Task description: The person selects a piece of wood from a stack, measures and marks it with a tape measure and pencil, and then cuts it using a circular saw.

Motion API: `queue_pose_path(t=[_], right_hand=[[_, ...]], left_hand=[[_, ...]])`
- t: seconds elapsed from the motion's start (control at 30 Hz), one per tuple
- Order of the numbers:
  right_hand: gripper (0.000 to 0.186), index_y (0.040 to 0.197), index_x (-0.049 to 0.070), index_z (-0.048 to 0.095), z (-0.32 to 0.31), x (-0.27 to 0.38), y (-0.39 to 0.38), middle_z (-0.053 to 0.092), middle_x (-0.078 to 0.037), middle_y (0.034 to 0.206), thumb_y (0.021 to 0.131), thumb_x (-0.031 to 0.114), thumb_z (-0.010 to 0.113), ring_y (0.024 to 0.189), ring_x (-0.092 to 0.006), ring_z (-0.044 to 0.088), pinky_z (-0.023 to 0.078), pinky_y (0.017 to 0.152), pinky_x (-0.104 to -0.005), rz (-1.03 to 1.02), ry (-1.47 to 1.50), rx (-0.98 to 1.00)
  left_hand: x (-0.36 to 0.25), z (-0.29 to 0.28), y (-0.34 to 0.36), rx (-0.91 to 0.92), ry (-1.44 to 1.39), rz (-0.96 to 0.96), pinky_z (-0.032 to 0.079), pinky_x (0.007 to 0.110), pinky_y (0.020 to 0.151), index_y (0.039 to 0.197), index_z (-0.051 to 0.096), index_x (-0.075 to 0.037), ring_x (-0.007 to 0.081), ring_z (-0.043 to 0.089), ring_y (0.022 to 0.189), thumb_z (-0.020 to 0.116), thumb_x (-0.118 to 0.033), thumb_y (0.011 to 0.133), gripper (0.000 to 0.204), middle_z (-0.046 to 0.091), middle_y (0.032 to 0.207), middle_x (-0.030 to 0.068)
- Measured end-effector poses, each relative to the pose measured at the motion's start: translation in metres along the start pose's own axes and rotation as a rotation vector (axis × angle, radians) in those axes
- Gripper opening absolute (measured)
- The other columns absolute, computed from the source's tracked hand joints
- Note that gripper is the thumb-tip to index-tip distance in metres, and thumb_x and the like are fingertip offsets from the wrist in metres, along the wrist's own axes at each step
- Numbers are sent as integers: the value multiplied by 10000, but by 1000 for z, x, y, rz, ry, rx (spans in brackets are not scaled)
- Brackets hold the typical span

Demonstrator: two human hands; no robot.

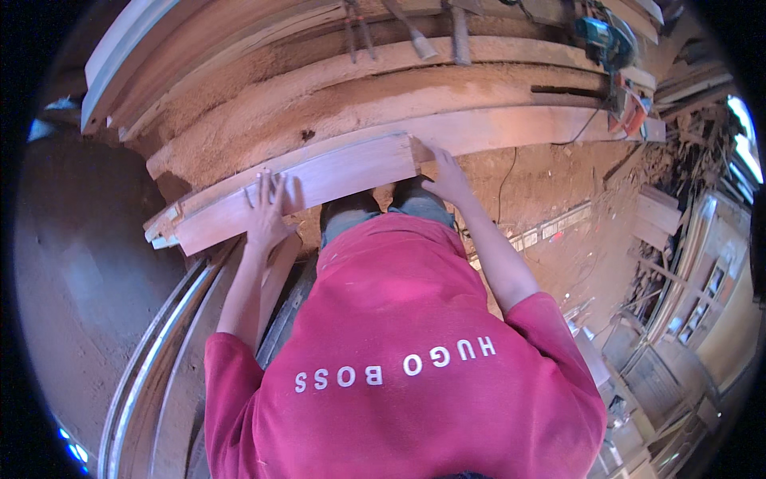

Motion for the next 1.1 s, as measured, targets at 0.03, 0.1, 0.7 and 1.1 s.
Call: queue_pose_path(t=[0.03, 0.1, 0.7, 1.1], right_hand=[[938, 1533, 50, 406, -10, 12, 6, 429, -149, 1573, 738, 275, 852, 1402, -319, 462, 449, 1096, -454, -32, -94, 31], [1037, 1573, 57, 350, -16, 22, 17, 349, -125, 1638, 708, 290, 872, 1465, -318, 392, 403, 1146, -466, -120, -296, 56], [838, 1582, 168, 373, -75, -123, 43, 434, -92, 1596, 842, 209, 767, 1432, -323, 452, 447, 1047, -566, 53, -877, -193], [830, 1554, 98, 396, -92, -80, -5, 428, -178, 1542, 836, 239, 787, 1378, -397, 448, 396, 1136, -513, 113, -256, -414]], left_hand=[[-23, -3, 12, 39, -7, 33, 182, 698, 1214, 1660, 198, -239, 401, 179, 1576, 957, -437, 553, 1357, 170, 1704, 200], [-65, -9, 33, 118, -12, 90, 185, 699, 1212, 1660, 199, -243, 411, 163, 1578, 958, -438, 546, 1361, 166, 1703, 203], [-106, -17, 81, 73, -22, 220, 355, 553, 1111, 1634, 276, -202, 376, 456, 1338, 940, -302, 526, 1296, 461, 1439, 175], [-112, 7, 77, 2, -24, 117, 240, 704, 1174, 1652, 222, -270, 406, 265, 1527, 945, -209, 571, 1302, 259, 1647, 210]])
Point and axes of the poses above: each hand's wrist, its own y-axis towards the middle knuckle, its own z-axis out of the palm, x = y × z, the point moved 3 cm from there along y, towards the middle knuckle
